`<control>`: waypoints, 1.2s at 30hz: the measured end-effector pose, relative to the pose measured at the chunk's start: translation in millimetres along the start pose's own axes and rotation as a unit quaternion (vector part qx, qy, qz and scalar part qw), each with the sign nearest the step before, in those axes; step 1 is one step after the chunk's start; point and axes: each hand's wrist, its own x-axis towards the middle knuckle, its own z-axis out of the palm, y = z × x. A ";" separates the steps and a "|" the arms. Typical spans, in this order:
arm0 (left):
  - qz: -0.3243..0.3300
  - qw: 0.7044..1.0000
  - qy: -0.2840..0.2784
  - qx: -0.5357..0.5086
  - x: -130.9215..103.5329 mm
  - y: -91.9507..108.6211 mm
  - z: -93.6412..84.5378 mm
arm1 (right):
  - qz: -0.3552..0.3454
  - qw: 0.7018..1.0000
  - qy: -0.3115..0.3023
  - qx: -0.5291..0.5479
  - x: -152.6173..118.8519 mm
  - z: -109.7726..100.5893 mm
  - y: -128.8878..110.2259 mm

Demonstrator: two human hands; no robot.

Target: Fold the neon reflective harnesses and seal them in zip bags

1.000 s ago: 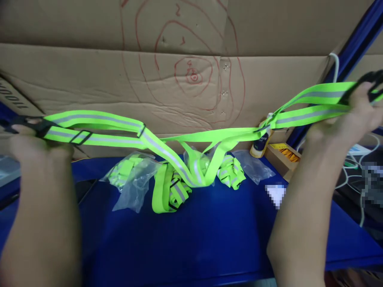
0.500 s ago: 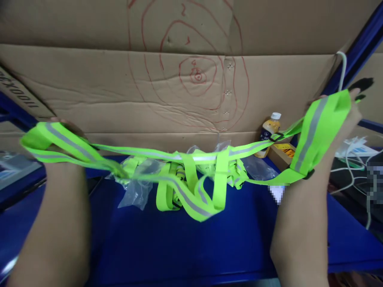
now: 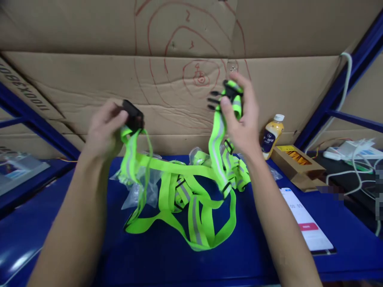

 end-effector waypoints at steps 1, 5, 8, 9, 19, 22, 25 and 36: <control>0.017 0.998 -0.040 0.037 -4.0 8.0 8.5 | -0.005 1.000 0.008 -0.020 -3.2 6.1 -6.6; 0.050 0.985 -0.110 0.127 -15.7 27.8 31.0 | -0.042 0.998 0.013 -0.055 -7.7 23.8 -24.0; 0.041 0.983 -0.128 0.126 -19.6 34.6 43.1 | -0.070 0.997 -0.023 -0.035 -6.2 29.5 -27.6; 0.045 0.982 -0.134 0.124 -20.4 36.4 46.4 | -0.072 0.996 -0.030 -0.030 -5.8 30.0 -27.7; 0.054 0.981 -0.128 0.135 -23.4 41.6 58.5 | -0.063 0.995 -0.062 -0.045 -6.9 30.7 -23.6; 0.054 0.981 -0.128 0.134 -23.4 40.2 58.2 | -0.065 0.995 -0.065 -0.046 -7.2 31.0 -21.2; 0.059 0.980 -0.133 0.139 -23.2 40.5 57.6 | -0.065 0.994 -0.068 -0.046 -7.3 30.8 -19.7; 0.056 0.979 -0.153 0.119 -23.4 41.3 56.9 | -0.058 0.995 -0.066 -0.034 -7.2 32.2 -20.3</control>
